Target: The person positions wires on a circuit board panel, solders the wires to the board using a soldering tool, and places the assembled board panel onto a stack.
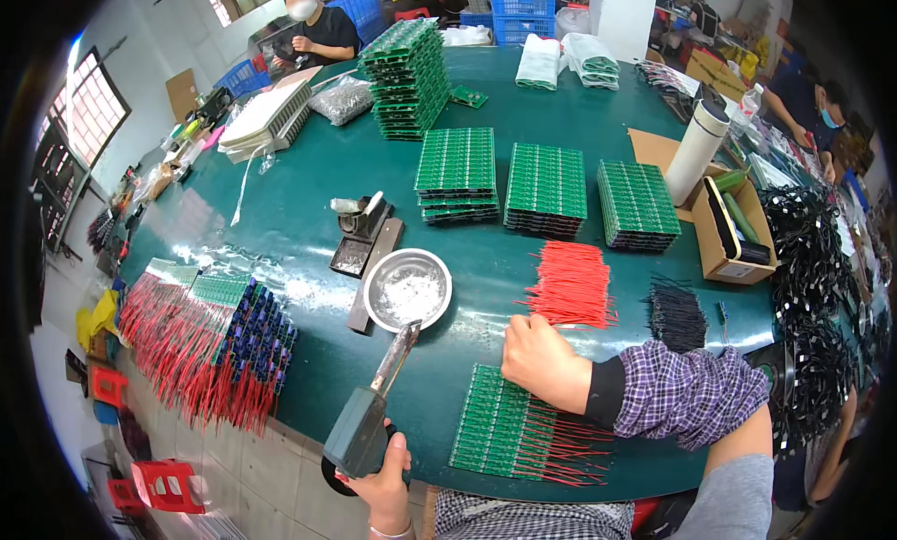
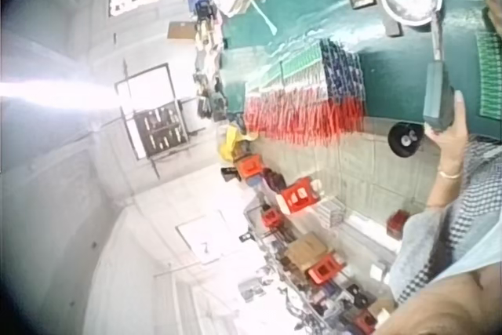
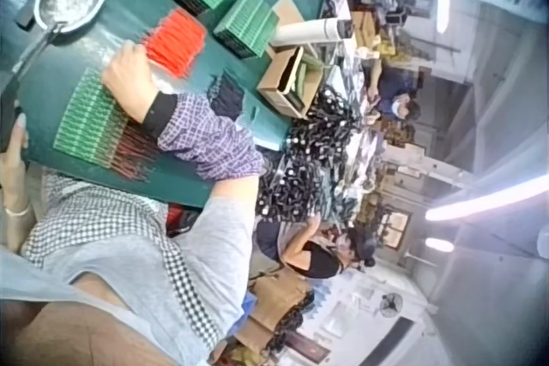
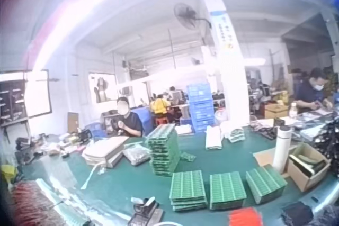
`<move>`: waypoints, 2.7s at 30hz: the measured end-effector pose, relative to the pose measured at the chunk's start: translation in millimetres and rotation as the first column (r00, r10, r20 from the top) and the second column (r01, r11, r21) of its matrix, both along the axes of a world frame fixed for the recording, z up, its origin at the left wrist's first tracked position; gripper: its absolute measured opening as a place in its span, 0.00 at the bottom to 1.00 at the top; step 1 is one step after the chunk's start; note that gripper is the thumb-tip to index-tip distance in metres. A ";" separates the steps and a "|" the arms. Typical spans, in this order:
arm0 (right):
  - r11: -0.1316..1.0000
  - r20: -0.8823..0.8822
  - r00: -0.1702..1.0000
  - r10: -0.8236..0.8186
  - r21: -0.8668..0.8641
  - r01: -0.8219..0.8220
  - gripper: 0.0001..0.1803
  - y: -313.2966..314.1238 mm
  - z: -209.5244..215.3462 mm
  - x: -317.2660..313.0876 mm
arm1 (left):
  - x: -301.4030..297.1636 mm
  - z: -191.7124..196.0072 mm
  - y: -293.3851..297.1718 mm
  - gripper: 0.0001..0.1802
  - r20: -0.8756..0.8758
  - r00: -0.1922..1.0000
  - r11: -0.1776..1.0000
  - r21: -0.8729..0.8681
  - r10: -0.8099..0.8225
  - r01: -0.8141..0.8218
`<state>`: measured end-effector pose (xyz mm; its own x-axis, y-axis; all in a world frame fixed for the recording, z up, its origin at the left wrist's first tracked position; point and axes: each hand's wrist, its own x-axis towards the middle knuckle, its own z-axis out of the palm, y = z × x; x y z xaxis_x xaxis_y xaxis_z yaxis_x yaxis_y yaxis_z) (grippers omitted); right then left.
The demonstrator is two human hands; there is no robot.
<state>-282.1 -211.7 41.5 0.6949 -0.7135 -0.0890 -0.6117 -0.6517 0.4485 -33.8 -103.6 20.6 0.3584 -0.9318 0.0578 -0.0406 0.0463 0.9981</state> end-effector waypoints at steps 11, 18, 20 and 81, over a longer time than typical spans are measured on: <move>0.998 0.248 0.968 -0.042 -0.041 0.054 0.08 4.8 1.1 -11.6 | -11.8 21.4 -1.5 0.25 -0.221 0.975 0.995 0.101 0.005 0.018; 0.987 0.695 0.703 -0.151 0.140 0.074 0.08 23.1 -0.8 -28.1 | -1.7 18.3 -0.1 0.28 -0.317 0.947 0.985 0.140 -0.049 0.097; 0.980 0.791 0.580 -0.197 0.175 0.095 0.10 29.7 -5.8 -27.9 | -2.7 18.8 0.7 0.27 -0.284 0.957 0.984 0.143 -0.062 0.106; 0.990 0.845 0.520 -0.129 0.085 0.108 0.12 46.8 -41.2 -6.2 | 5.9 -10.1 24.6 0.14 0.228 0.941 0.949 0.251 -0.251 0.192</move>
